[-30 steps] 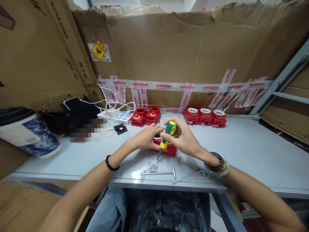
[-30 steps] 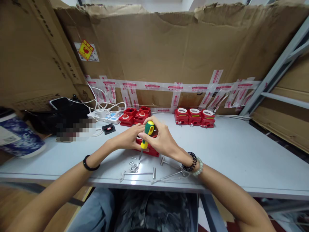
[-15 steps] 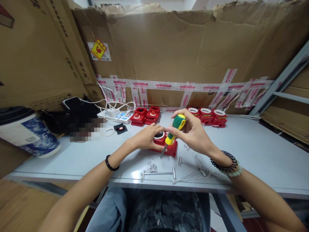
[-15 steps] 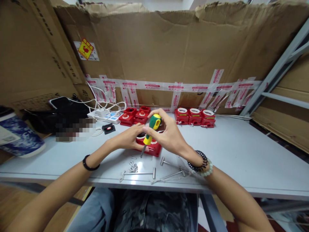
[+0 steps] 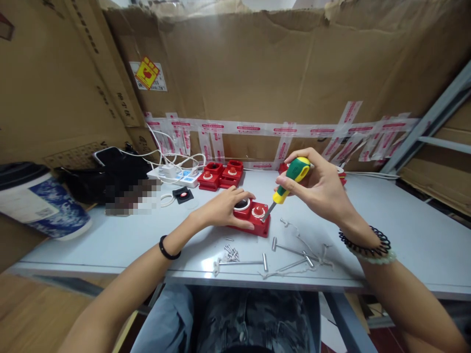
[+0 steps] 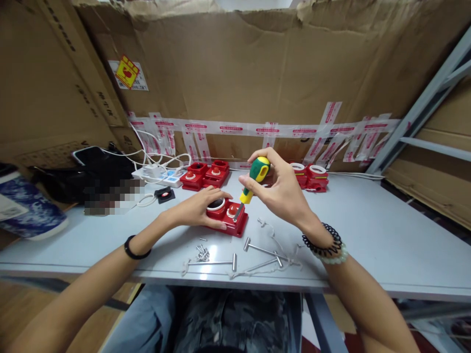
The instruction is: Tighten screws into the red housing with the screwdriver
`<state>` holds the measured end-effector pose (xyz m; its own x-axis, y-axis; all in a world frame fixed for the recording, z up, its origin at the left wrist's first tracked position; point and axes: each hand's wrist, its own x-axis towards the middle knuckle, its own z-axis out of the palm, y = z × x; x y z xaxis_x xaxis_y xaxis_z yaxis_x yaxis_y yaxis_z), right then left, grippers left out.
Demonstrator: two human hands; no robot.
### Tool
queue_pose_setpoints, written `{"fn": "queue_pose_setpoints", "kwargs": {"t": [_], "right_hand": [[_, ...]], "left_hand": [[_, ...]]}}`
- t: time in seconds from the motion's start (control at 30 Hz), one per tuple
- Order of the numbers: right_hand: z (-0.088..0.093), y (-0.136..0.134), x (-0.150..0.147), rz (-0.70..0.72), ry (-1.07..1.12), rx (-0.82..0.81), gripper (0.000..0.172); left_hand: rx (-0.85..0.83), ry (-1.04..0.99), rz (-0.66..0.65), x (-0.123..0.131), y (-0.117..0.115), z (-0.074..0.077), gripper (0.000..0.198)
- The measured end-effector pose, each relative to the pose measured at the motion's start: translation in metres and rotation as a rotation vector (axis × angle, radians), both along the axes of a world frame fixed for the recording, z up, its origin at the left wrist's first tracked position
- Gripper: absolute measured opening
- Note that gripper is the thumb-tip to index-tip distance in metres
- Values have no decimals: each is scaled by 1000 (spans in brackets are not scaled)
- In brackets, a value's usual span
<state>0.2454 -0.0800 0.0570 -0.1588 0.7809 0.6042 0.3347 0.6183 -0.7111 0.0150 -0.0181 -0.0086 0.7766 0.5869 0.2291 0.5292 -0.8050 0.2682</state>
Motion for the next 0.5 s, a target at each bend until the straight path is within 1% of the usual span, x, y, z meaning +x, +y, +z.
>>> {"fn": "queue_pose_setpoints", "kwargs": {"t": [0.13,0.33,0.5], "right_hand": [[1,-1,0,-2,-5,8,38],[3,-3,1,-16,-8,46,43],[3,-3,0,-17,-27,47,42]], "left_hand": [[17,3,-6,0,0,-1,68],[17,10,-6,0,0,0,67],[5,0,-3,1,-1,1,67]]}}
